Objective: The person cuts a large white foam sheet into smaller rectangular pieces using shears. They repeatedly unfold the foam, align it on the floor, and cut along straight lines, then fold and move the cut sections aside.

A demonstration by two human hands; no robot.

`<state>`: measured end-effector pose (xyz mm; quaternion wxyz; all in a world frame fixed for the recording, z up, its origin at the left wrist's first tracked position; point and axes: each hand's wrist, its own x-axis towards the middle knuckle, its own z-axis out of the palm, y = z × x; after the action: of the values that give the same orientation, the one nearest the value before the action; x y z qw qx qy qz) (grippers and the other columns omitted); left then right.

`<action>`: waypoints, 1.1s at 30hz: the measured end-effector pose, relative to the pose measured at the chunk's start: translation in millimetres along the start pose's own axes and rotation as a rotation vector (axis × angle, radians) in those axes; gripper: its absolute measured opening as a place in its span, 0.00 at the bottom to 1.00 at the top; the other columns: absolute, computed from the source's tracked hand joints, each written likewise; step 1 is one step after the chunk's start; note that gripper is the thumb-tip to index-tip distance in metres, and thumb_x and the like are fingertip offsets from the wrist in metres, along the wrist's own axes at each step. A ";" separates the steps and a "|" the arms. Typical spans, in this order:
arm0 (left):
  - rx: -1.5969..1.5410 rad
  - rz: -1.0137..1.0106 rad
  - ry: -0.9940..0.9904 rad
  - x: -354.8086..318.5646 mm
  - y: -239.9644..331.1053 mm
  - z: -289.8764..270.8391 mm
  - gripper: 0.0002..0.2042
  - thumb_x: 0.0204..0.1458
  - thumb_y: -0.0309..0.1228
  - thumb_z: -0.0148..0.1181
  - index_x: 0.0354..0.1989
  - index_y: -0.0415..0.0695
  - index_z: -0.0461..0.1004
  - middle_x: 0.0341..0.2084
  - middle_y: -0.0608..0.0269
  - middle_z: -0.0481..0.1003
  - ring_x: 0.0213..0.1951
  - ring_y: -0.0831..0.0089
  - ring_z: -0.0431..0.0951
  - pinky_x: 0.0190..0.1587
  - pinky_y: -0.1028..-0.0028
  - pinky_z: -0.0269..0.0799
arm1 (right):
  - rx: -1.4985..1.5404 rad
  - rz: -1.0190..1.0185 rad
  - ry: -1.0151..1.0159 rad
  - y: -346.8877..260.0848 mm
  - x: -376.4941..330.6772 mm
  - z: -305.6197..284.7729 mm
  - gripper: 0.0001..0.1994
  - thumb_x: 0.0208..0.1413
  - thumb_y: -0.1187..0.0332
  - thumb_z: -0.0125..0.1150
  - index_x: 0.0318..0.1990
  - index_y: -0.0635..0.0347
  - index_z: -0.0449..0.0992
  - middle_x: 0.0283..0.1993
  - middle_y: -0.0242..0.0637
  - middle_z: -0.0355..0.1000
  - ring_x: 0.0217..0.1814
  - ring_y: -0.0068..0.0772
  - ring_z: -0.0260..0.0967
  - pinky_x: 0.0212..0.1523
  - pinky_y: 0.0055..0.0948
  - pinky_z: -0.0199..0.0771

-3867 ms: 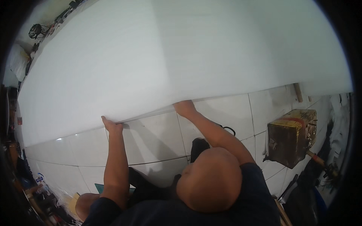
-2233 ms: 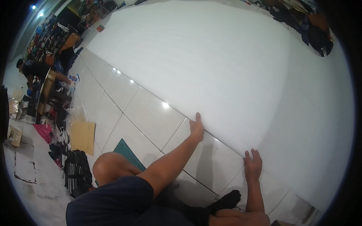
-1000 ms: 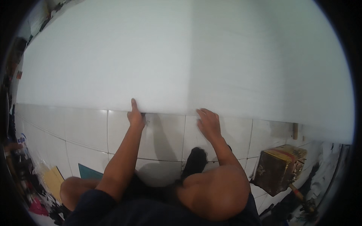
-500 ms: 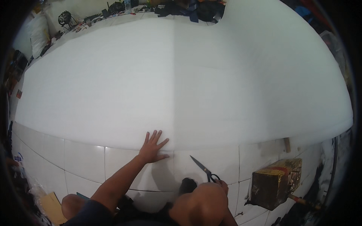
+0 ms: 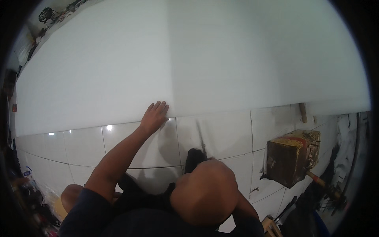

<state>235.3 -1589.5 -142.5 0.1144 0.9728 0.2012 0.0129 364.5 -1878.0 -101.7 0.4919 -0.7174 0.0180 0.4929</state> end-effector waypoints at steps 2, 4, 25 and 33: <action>0.021 0.010 0.040 2.6 5.8 4.9 0.26 0.48 0.35 0.62 0.56 0.43 0.66 0.58 0.49 0.63 0.61 0.52 0.61 0.62 0.54 0.57 | -0.010 0.070 -0.047 12.9 -1.0 4.8 0.22 0.58 0.50 0.53 0.44 0.63 0.67 0.35 0.40 0.67 0.39 0.36 0.66 0.43 0.35 0.65; 0.018 -0.002 0.041 -0.2 3.4 7.1 0.26 0.48 0.35 0.63 0.56 0.43 0.66 0.57 0.49 0.63 0.61 0.52 0.60 0.62 0.53 0.56 | -0.018 0.143 -0.118 27.1 2.7 15.5 0.22 0.58 0.49 0.52 0.43 0.62 0.67 0.34 0.39 0.67 0.38 0.34 0.66 0.42 0.33 0.65; -0.384 -0.206 0.236 12.8 29.5 0.4 0.10 0.42 0.27 0.65 0.34 0.45 0.74 0.35 0.60 0.69 0.45 0.57 0.69 0.62 0.40 0.50 | -0.291 -0.064 -0.323 3.2 30.0 94.7 0.24 0.60 0.44 0.49 0.36 0.61 0.64 0.25 0.34 0.64 0.29 0.25 0.61 0.33 0.26 0.63; -0.438 -0.207 0.258 11.3 28.1 1.5 0.07 0.43 0.25 0.63 0.31 0.45 0.74 0.33 0.61 0.69 0.44 0.58 0.69 0.62 0.38 0.48 | -0.313 -0.186 -0.228 22.6 44.6 102.2 0.23 0.60 0.47 0.51 0.29 0.61 0.65 0.20 0.30 0.62 0.20 0.23 0.60 0.23 0.25 0.61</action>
<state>256.7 -1610.5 -137.8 0.2963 0.8894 0.3049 0.1679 305.4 -1795.2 -152.7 0.4168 -0.7232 -0.1806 0.5203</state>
